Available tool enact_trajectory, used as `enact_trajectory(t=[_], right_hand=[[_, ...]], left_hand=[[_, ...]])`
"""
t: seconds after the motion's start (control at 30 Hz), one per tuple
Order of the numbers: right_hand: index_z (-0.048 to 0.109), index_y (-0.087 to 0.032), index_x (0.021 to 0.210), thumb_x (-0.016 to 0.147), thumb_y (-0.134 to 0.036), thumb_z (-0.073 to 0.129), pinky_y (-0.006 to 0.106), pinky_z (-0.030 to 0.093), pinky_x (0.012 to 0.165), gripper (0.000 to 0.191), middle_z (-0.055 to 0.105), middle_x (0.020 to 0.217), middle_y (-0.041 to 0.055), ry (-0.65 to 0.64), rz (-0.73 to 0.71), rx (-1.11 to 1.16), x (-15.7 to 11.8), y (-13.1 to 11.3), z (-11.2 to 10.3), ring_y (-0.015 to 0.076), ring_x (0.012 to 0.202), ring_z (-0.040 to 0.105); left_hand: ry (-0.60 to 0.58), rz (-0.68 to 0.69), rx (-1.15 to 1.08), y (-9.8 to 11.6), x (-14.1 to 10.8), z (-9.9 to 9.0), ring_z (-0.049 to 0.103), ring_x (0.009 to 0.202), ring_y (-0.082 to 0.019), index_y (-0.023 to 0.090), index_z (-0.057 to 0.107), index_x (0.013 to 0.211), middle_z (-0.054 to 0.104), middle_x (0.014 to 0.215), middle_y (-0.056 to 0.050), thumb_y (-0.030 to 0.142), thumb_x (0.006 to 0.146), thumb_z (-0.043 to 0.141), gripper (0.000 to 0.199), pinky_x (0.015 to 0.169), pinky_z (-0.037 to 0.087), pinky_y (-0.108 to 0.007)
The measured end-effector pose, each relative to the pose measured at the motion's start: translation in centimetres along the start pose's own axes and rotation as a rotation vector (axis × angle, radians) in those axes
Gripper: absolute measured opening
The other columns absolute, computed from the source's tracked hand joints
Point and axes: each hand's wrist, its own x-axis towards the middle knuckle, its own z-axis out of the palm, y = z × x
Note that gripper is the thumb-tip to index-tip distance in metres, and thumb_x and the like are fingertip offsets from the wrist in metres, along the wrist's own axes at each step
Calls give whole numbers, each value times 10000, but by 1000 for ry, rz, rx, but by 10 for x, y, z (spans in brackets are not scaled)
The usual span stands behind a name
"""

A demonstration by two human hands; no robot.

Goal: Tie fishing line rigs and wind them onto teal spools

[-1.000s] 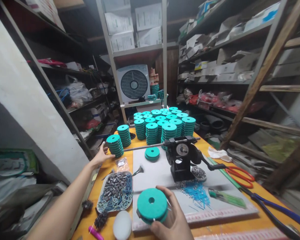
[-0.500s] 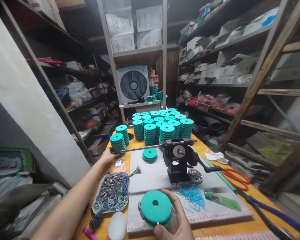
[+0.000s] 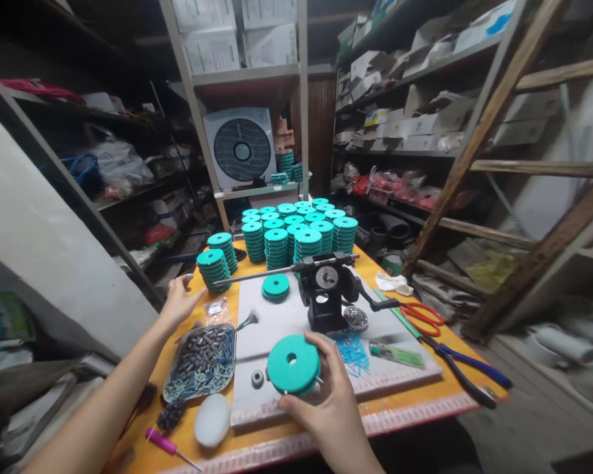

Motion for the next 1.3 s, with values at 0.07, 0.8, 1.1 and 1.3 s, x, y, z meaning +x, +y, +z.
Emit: enact_trajectory(t=[0.07, 0.8, 1.1, 1.3], right_hand=[[496, -277, 1197, 528, -369, 886, 292, 539, 827, 780, 459, 1296, 96, 24, -79, -94, 1, -2, -1, 245, 1064, 578], [543, -229, 1146, 930, -193, 516, 212, 520, 823, 221, 589, 1107, 88, -540, -656, -787, -31, -9, -80, 169, 978, 630], [678, -236, 860, 823, -374, 681, 215, 466, 679, 143, 640, 811, 0, -943, -20, -835, -14, -52, -77, 149, 767, 606], [694, -179, 826, 786, -502, 680, 213, 374, 596, 326, 564, 728, -13, -991, 203, -549, 0, -44, -72, 119, 672, 483]], left_hand=[[-97, 29, -103, 25, -44, -13, 600, 1008, -233, 178, 559, 1132, 600, 1163, -99, 323, 878, 553, 292, 867, 500, -415], [-437, 233, -545, 75, -246, 34, 556, 671, -131, 204, 542, 787, 590, 725, -5, 129, 888, 509, 130, 635, 429, -227], [-387, 914, -262, 86, -230, 20, 535, 593, -145, 148, 565, 839, 614, 634, -37, 72, 887, 504, 108, 536, 456, -251], [-186, 890, -412, 86, -231, 24, 531, 587, -145, 137, 552, 908, 610, 628, -51, 103, 926, 448, 111, 524, 468, -264]])
